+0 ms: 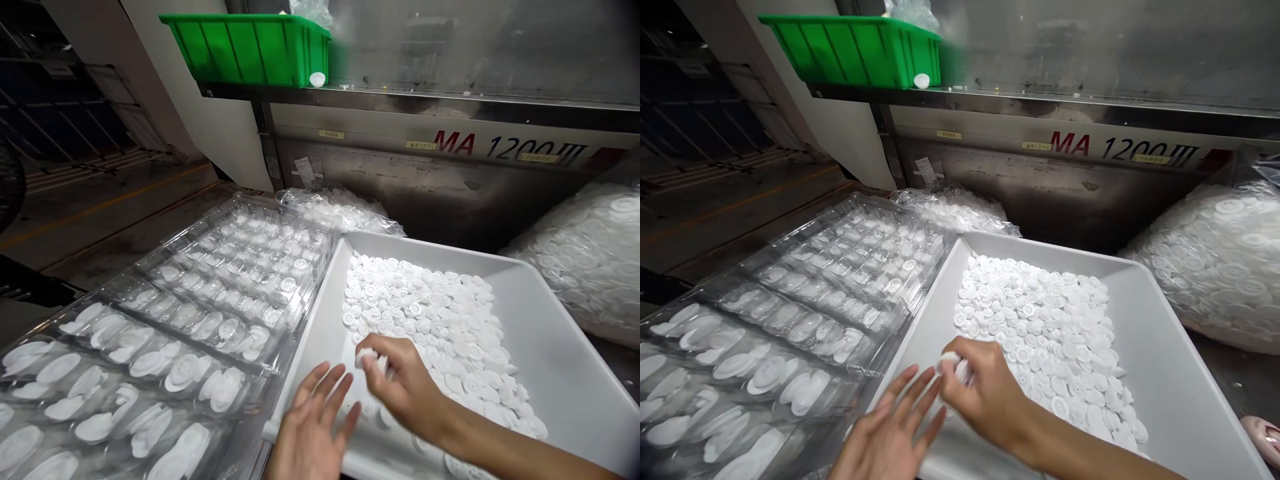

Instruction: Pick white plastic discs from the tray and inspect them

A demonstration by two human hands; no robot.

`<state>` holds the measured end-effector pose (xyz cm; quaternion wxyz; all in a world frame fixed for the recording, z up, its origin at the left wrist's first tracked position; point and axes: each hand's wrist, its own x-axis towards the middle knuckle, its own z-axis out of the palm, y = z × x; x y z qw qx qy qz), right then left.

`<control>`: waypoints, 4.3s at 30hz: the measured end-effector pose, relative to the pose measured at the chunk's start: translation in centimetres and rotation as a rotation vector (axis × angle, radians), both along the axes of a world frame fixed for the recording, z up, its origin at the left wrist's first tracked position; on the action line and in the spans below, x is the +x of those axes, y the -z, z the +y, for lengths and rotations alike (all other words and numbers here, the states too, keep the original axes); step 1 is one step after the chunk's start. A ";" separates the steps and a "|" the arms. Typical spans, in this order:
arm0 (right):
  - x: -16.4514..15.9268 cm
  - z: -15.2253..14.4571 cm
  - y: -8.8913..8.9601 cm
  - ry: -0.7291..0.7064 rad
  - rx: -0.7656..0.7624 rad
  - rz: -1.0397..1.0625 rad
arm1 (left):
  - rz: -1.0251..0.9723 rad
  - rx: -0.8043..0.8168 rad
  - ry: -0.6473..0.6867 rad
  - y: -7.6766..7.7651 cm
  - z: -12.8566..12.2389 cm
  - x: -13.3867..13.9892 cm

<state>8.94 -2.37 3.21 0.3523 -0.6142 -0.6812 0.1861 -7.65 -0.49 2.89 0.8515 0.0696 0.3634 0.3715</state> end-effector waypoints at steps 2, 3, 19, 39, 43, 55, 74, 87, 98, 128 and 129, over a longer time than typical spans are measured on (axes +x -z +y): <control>-1.0 -0.6 -1.5 -0.047 0.027 -0.067 | -0.008 -0.064 0.069 -1.8 0.2 3.4; -1.4 -0.9 -1.8 -0.037 0.047 -0.116 | -0.019 -0.115 0.077 -2.5 0.3 4.7; -0.4 -0.8 -1.4 0.260 0.134 0.154 | -0.145 -0.405 0.011 -1.6 -0.9 9.0; 3.3 -2.4 -1.8 0.259 -0.358 0.358 | -0.209 -0.344 0.196 -2.8 1.0 8.7; 4.5 -3.2 -2.4 0.186 -0.384 0.387 | -0.201 -0.313 0.169 -2.4 1.1 8.5; 5.1 -3.2 -1.9 0.162 -0.396 0.333 | -0.168 -0.315 0.158 -2.7 1.5 8.3; 3.5 -3.0 -1.6 0.174 -0.377 0.424 | -0.100 -0.307 0.239 -3.1 1.2 8.7; 4.8 -3.1 -2.0 0.138 -0.538 0.849 | -0.248 -0.194 0.239 -1.7 0.9 8.1; 5.1 -2.7 -2.1 0.146 -0.596 0.983 | -0.242 -0.187 0.223 -1.1 0.7 7.9; 4.3 -3.6 -2.1 -0.188 0.326 -0.373 | -0.291 -0.169 0.123 -0.5 0.9 7.3; 4.6 -3.7 -2.1 -0.201 0.310 -0.376 | -0.289 -0.177 0.106 -0.5 1.0 7.3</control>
